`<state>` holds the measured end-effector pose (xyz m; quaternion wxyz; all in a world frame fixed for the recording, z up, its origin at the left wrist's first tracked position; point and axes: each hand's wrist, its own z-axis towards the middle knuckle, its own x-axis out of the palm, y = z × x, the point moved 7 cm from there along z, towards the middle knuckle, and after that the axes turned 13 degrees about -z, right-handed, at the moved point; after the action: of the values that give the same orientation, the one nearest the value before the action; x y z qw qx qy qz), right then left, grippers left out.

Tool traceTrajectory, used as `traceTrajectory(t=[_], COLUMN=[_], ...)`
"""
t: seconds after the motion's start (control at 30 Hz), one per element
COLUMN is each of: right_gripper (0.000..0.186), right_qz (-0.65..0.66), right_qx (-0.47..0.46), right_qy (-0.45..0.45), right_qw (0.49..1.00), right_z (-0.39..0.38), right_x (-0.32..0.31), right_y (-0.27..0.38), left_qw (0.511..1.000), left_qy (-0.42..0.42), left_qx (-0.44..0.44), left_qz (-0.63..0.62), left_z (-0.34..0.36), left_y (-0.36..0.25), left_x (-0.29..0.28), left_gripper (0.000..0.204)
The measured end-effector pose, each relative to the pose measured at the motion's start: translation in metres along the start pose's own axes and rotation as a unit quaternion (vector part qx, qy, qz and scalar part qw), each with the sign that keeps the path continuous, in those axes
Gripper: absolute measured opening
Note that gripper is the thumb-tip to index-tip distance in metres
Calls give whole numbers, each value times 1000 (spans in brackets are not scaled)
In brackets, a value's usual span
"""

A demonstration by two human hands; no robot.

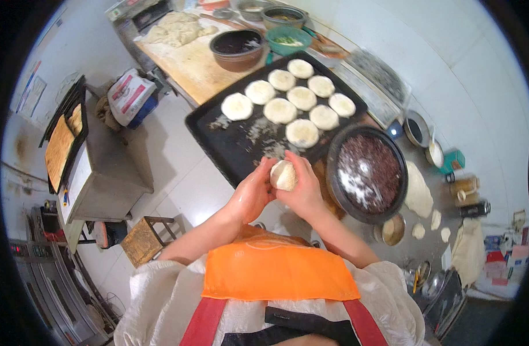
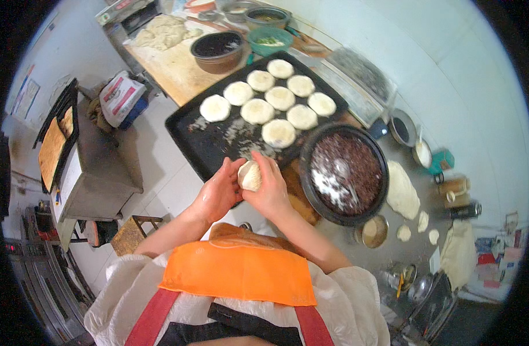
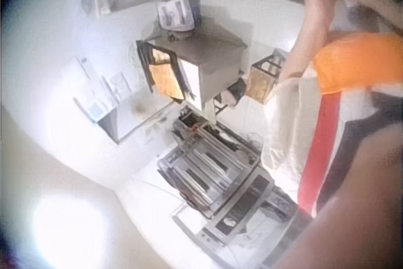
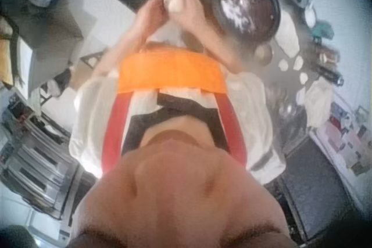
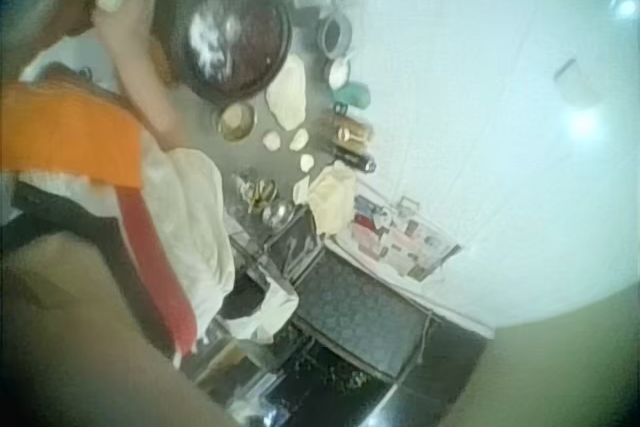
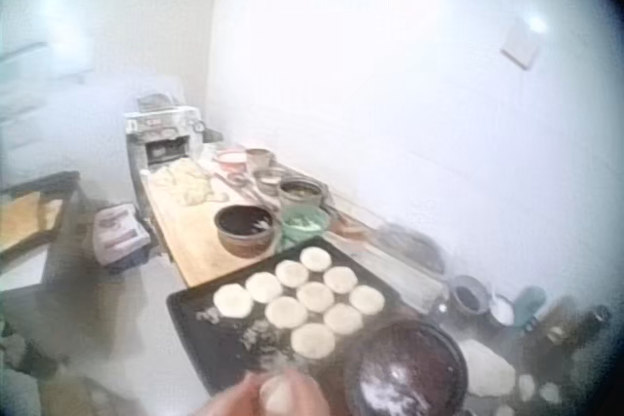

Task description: The person weighs bags of dough on a scale, then fills flattened dough pieces with a dark paste using a spoon and arranges the buns on a baking tray.

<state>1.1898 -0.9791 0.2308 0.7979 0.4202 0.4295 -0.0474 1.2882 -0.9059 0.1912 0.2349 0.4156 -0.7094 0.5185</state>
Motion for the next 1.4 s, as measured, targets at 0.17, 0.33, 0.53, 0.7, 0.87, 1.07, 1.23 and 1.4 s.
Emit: traceTrajectory(t=[0.17,0.33,0.53,0.7,0.87,1.07,1.23,1.4], right_gripper=[71,72,64,63,77,84,81,62], right_qz=[82,-138,-254,-287,-283,-318,-307,240], right_qx=[18,78,-166,-177,-139,-166,-147,131], right_qy=[-28,101,-46,14,72,148,111,28], right_qw=[996,982,952,941,946,922,934,961], right_z=[101,155,148,140,144,128,130,193], right_x=[72,150,152,178,175,194,174,118], right_y=[-9,-55,-11,-41,-38,-32,-52,-88], left_qw=[978,964,958,964,968,964,930,629], left_qy=[-150,-221,-244,-230,-219,-230,-166,-124], left_qx=[141,138,97,83,97,136,257,264], left_qz=[25,-47,-115,-106,-73,-9,203,720], left_z=[-28,-69,-90,-79,-69,-47,-3,104], left_y=[-61,-65,-36,-39,-61,-86,-114,-86], left_x=[-82,-151,-191,-181,-172,-162,-104,-74], left_gripper=[78,73,55,47,45,44,50,65])
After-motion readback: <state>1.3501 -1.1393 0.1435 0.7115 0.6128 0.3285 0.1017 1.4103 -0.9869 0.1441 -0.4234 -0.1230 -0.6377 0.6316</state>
